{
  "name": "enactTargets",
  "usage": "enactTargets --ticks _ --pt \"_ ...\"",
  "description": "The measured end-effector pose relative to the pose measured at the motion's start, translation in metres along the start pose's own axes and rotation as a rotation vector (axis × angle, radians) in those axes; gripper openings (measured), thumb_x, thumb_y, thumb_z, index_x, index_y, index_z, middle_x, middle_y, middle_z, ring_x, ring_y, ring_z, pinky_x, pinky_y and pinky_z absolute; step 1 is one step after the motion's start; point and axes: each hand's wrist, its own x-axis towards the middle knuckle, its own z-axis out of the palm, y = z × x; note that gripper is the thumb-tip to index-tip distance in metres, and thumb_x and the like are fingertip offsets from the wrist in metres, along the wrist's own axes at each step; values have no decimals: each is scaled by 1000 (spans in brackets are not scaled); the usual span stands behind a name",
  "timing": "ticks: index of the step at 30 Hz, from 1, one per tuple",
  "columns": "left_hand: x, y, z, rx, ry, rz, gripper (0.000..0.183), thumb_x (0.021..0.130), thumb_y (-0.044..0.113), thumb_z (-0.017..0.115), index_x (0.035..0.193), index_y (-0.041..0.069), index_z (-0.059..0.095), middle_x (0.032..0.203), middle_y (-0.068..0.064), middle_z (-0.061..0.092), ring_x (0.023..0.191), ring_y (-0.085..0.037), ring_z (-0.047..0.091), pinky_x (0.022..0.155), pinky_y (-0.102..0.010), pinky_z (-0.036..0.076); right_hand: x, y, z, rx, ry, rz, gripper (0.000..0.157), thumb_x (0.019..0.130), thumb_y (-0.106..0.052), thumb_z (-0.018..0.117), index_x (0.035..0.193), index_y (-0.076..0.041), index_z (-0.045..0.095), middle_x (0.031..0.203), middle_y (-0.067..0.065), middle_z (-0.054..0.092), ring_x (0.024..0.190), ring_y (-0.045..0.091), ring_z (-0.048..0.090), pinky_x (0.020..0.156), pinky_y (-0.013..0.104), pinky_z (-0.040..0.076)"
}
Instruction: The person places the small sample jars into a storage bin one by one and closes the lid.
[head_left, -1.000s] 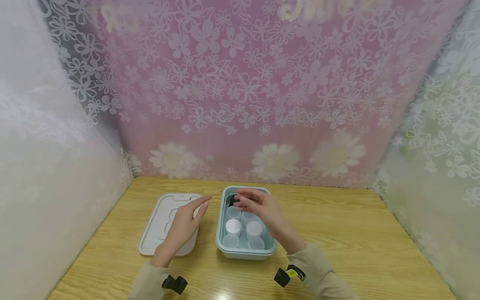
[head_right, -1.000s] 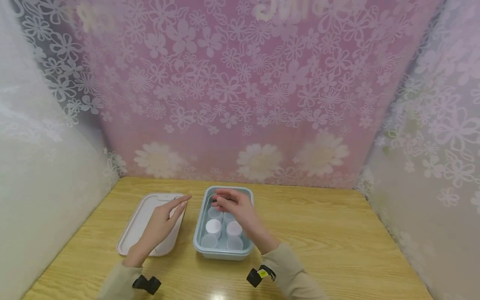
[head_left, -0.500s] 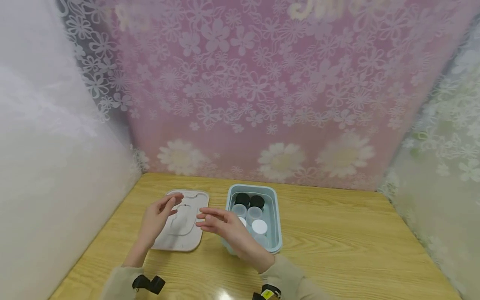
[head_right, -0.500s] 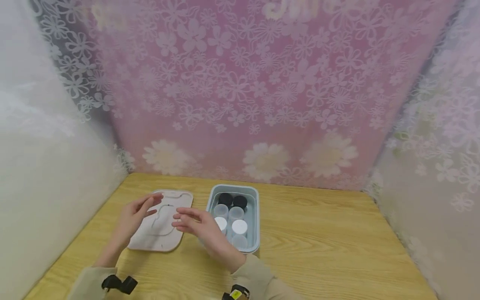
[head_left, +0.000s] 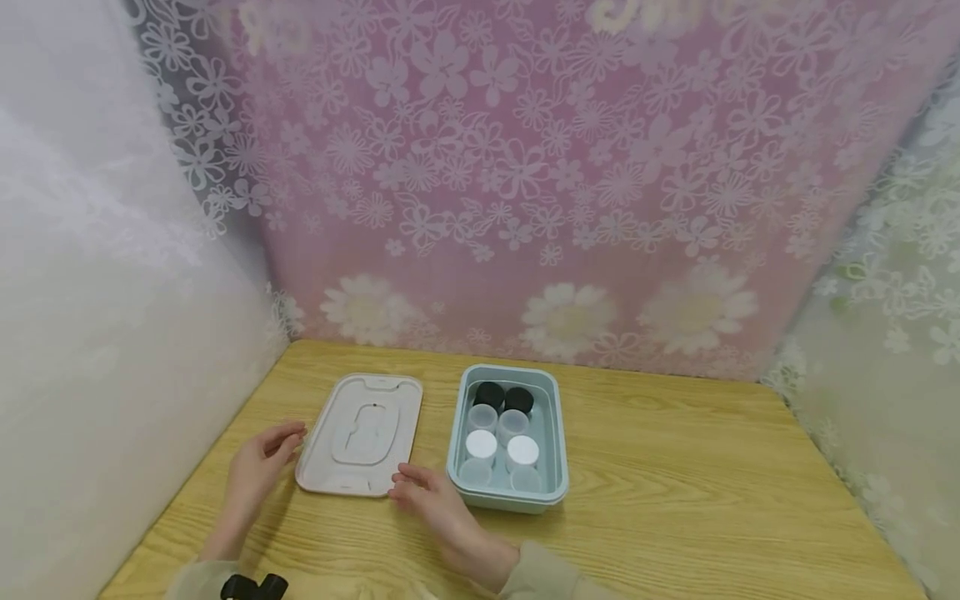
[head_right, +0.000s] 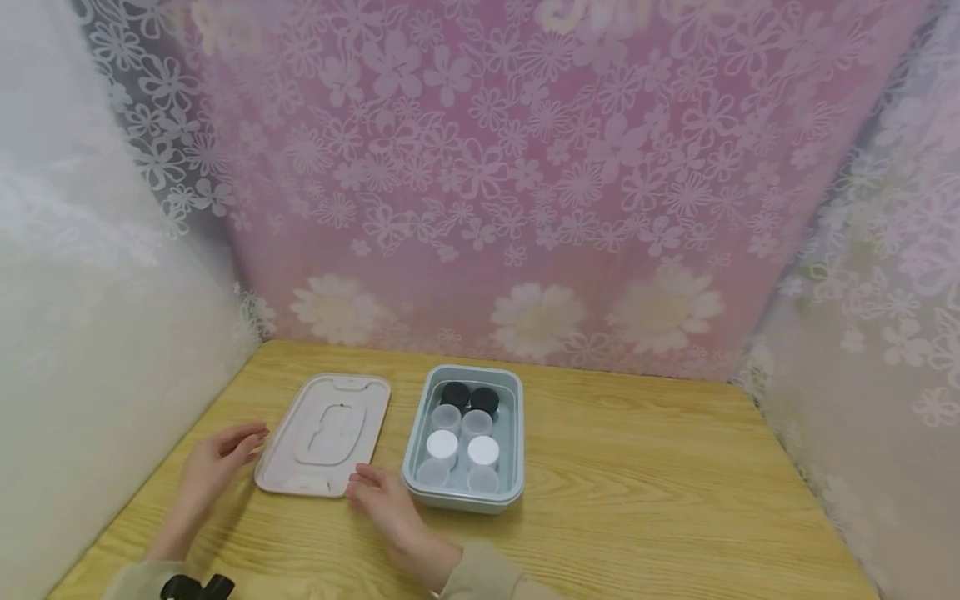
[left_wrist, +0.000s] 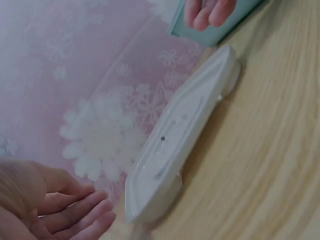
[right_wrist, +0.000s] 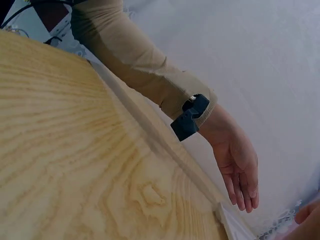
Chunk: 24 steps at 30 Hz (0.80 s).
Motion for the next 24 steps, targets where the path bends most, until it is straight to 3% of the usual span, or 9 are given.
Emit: enactTargets --ticks 4,8,12,16,24 --pt "-3 -9 -5 61 -56 -67 38 105 16 58 132 -10 61 126 -26 67 104 -26 71 76 -16 55 0 8 -1 78 30 56 52 99 2 50 139 30 33 139 38 47 107 19 60 108 44 47" --pt "-4 -14 -4 4 -115 -108 40 104 12 59 133 -15 57 124 -30 65 107 -32 69 76 -25 59 2 16 -3 132 43 90 53 98 3 48 139 31 29 139 38 45 107 20 58 111 46 44" --pt "-2 -17 -3 -73 -161 -154 40 103 7 58 133 -19 54 120 -32 65 98 -23 70 74 -26 60 7 20 -4 191 45 104 49 102 3 46 140 30 30 143 40 41 114 27 58 112 47 42" --pt "-1 -19 -4 -125 -193 -190 41 102 3 57 135 -21 51 121 -32 65 88 -9 67 73 -25 60 12 22 -5 236 54 111 47 101 4 48 139 28 34 138 36 47 115 27 60 110 45 45" --pt "1 -28 -13 -215 -261 -214 45 104 3 55 139 -23 44 130 -34 60 87 -3 68 76 -25 60 14 26 -5 311 31 83 42 103 5 44 137 28 37 129 34 53 120 34 60 111 45 44"
